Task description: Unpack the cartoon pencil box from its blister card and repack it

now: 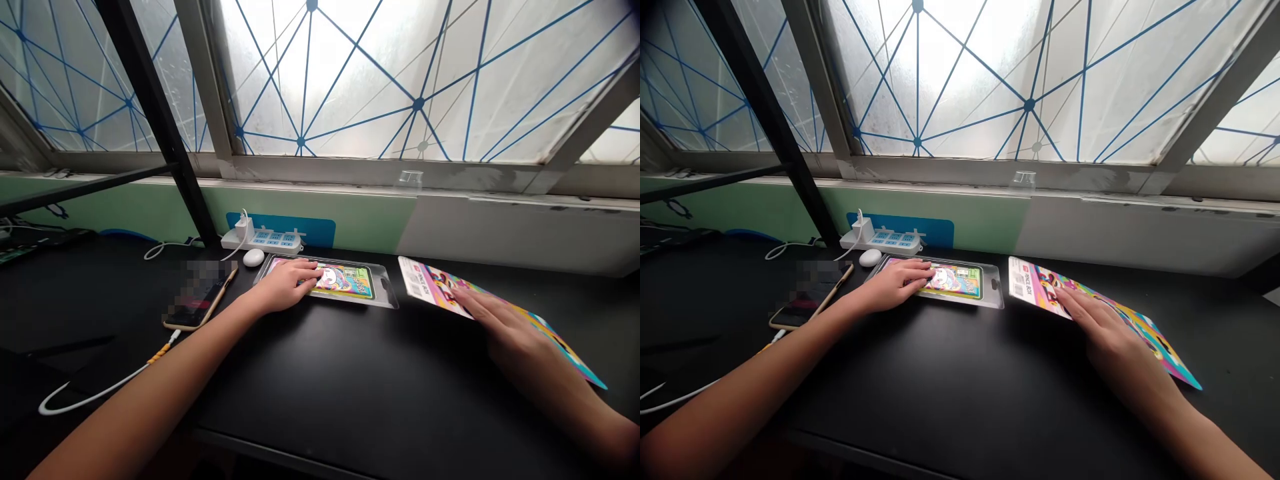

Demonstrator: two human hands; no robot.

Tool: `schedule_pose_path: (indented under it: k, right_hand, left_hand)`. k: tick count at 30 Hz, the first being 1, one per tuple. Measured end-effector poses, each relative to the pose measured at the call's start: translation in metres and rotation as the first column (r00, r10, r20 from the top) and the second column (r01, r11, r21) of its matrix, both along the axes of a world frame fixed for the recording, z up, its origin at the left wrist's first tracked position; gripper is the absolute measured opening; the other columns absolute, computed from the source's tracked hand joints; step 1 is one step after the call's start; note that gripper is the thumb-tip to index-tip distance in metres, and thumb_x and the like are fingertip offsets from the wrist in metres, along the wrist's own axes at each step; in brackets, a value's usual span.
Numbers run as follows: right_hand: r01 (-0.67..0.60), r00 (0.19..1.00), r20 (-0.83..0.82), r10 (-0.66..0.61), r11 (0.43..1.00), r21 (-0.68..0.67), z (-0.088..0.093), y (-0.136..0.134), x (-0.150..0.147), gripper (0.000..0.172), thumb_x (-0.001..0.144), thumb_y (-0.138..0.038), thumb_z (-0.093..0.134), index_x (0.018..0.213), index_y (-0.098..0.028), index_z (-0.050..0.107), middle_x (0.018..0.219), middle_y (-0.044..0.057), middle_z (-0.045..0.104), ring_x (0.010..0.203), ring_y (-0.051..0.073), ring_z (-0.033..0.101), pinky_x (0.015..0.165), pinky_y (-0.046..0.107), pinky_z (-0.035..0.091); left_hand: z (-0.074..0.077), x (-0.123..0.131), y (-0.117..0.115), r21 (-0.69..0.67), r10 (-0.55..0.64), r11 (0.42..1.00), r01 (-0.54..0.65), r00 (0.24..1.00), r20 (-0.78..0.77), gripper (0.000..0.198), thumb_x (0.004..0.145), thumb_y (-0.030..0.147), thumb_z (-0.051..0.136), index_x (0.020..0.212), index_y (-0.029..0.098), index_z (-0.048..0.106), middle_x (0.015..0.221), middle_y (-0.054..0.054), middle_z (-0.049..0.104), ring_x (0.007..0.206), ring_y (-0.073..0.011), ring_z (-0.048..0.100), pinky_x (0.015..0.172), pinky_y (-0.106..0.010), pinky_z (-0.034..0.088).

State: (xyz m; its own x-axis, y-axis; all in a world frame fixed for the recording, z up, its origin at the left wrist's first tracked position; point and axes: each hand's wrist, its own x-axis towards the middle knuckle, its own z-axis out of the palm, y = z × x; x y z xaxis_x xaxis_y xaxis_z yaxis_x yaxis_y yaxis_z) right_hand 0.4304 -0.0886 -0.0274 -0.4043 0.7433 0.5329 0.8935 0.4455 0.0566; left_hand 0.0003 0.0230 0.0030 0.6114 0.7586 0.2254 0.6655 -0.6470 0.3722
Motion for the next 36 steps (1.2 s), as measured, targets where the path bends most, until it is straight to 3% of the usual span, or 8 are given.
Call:
schedule_pose_path:
  k: [3,7,11,15,22,25,28,36]
  right_hand:
    - [-0.062,0.998,0.002,0.062,0.996,0.060,0.010,-0.011,-0.026,0.080,0.097,0.000,0.035,0.166,-0.039,0.020,0.158,0.011,0.051,0.140,0.035,0.054,0.115,0.057,0.046]
    - [-0.255,0.961,0.121,0.247,0.965,0.056,0.010,-0.038,-0.092,0.071,0.098,-0.001,0.041,0.163,-0.028,0.033,0.155,0.010,0.056,0.146,0.031,0.047,0.116,0.054,0.046]
    - [-0.360,0.922,0.136,0.364,0.932,-0.054,0.001,-0.059,-0.162,0.062,0.091,0.002,0.042,0.149,-0.015,0.055,0.153,0.014,0.057,0.145,0.035,0.048,0.112,0.054,0.050]
    - [-0.328,0.926,0.094,0.365,0.904,-0.273,0.002,-0.040,-0.199,0.057,0.091,-0.004,0.045,0.146,-0.011,0.057,0.149,0.018,0.059,0.136,0.040,0.057,0.106,0.060,0.054]
    - [-0.259,0.964,-0.085,0.251,0.830,-0.494,0.009,0.015,-0.203,0.052,0.102,-0.035,0.051,0.152,-0.020,0.052,0.162,0.015,0.046,0.150,0.036,0.041,0.119,0.061,0.038]
    - [-0.260,0.965,-0.122,0.233,0.784,-0.564,0.009,0.017,-0.200,0.056,0.104,-0.041,0.048,0.158,-0.023,0.045,0.167,0.011,0.036,0.155,0.033,0.030,0.123,0.060,0.030]
    - [-0.255,0.967,-0.135,0.218,0.753,-0.607,0.010,0.015,-0.197,0.061,0.104,-0.049,0.047,0.160,-0.025,0.041,0.168,0.010,0.032,0.156,0.033,0.026,0.124,0.062,0.026]
    - [-0.238,0.971,-0.133,0.199,0.756,-0.610,0.014,0.017,-0.190,0.061,0.104,-0.054,0.046,0.159,-0.028,0.043,0.169,0.010,0.031,0.155,0.035,0.027,0.123,0.066,0.027]
  left_hand:
    - [0.001,0.000,0.006,0.014,-0.006,1.000,0.006,1.000,0.011,0.038,0.103,0.031,0.051,0.135,0.023,0.071,0.144,-0.009,0.065,0.138,-0.0274,0.056,0.118,-0.040,0.041]
    - [0.003,0.010,0.020,-0.001,-0.016,1.000,0.016,1.000,0.005,0.030,0.099,0.033,0.063,0.124,0.028,0.077,0.131,-0.008,0.071,0.123,-0.0275,0.064,0.109,-0.038,0.047]
    - [0.001,0.039,0.036,-0.015,-0.008,1.000,0.008,1.000,0.000,0.030,0.095,0.043,0.070,0.122,0.033,0.079,0.121,-0.006,0.069,0.114,-0.0283,0.062,0.104,-0.042,0.046]
    - [-0.001,0.068,0.041,-0.017,-0.030,0.999,0.030,1.000,0.007,0.032,0.095,0.050,0.068,0.121,0.035,0.079,0.118,-0.006,0.067,0.113,-0.0277,0.057,0.103,-0.040,0.044]
    - [0.000,0.065,0.039,-0.049,-0.062,0.997,0.064,0.998,0.029,0.042,0.094,0.049,0.070,0.134,0.033,0.071,0.132,-0.007,0.063,0.123,-0.0277,0.055,0.110,-0.039,0.042]
    - [0.002,0.057,0.043,-0.068,-0.047,0.996,0.050,0.998,0.040,0.059,0.091,0.051,0.073,0.145,0.031,0.062,0.141,-0.008,0.059,0.130,-0.0290,0.053,0.113,-0.039,0.041]
    - [0.004,0.050,0.046,-0.090,-0.027,0.995,0.031,0.999,0.045,0.056,0.090,0.053,0.072,0.140,0.031,0.066,0.141,-0.008,0.059,0.131,-0.0301,0.053,0.114,-0.040,0.041]
    - [0.010,0.039,0.044,-0.126,-0.034,0.991,0.042,0.997,0.069,0.052,0.086,0.053,0.075,0.131,0.029,0.073,0.129,-0.009,0.063,0.124,-0.0286,0.060,0.109,-0.038,0.047]
